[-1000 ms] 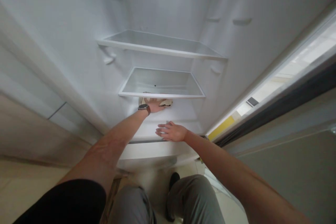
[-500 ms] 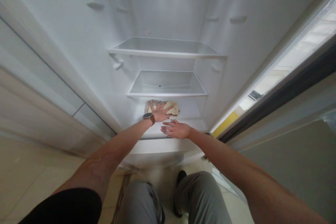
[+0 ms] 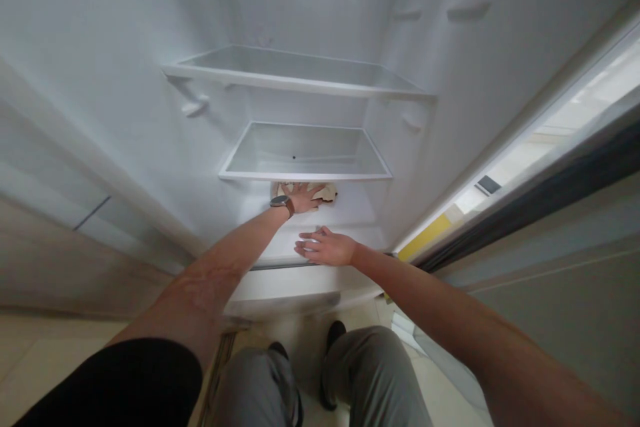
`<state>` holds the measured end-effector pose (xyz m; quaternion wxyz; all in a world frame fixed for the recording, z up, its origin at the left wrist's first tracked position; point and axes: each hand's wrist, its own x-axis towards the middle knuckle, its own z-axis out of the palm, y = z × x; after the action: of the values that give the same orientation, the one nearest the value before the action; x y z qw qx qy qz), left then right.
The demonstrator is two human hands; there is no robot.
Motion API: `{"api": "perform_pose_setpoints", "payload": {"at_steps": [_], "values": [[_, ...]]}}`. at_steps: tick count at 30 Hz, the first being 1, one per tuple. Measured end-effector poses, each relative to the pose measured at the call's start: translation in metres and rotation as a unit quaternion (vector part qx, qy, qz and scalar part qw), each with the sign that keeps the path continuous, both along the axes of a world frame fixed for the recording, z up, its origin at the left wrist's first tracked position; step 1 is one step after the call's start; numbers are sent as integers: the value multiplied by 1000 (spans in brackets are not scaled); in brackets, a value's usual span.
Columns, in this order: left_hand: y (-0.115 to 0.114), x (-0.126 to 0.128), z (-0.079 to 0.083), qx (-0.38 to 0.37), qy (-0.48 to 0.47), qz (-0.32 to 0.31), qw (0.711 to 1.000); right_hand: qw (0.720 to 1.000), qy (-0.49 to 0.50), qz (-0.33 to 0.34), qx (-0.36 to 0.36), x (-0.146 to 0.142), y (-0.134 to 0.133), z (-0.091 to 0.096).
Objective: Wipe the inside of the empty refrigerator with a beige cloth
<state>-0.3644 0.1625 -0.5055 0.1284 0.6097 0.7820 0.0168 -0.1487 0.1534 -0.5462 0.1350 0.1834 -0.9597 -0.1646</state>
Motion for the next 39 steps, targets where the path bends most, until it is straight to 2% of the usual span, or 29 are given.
{"api": "perform_pose_setpoints", "payload": {"at_steps": [4, 8, 12, 16, 20, 26, 29, 34, 39], "values": [[20, -5, 0, 0, -9, -11, 1000, 1000, 4, -12, 14, 0, -2, 1], [39, -10, -4, 40, -8, -48, 998, 1000, 1, -21, 22, -2, -3, 3], [47, -11, -7, 52, -6, -46, 998, 1000, -1, -16, 21, -4, -2, 1], [41, -4, -6, 43, -2, -30, 999, 999, 14, -5, 28, -3, -1, -1], [23, 14, -4, 12, 8, -9, 1000, 999, 25, 4, 37, -3, 0, -1], [-7, 56, -5, -17, 7, -33, 999, 999, 29, 19, 38, -1, 0, 0], [-14, 67, -5, -27, -9, -43, 999, 999, 13, 16, 30, -1, 0, 1], [-9, 64, -2, -36, -19, -41, 998, 1000, -2, 6, 20, -4, 1, -3], [17, 55, -3, 9, -1, -28, 1000, 1000, -6, -4, 3, -6, 1, -7]]}}
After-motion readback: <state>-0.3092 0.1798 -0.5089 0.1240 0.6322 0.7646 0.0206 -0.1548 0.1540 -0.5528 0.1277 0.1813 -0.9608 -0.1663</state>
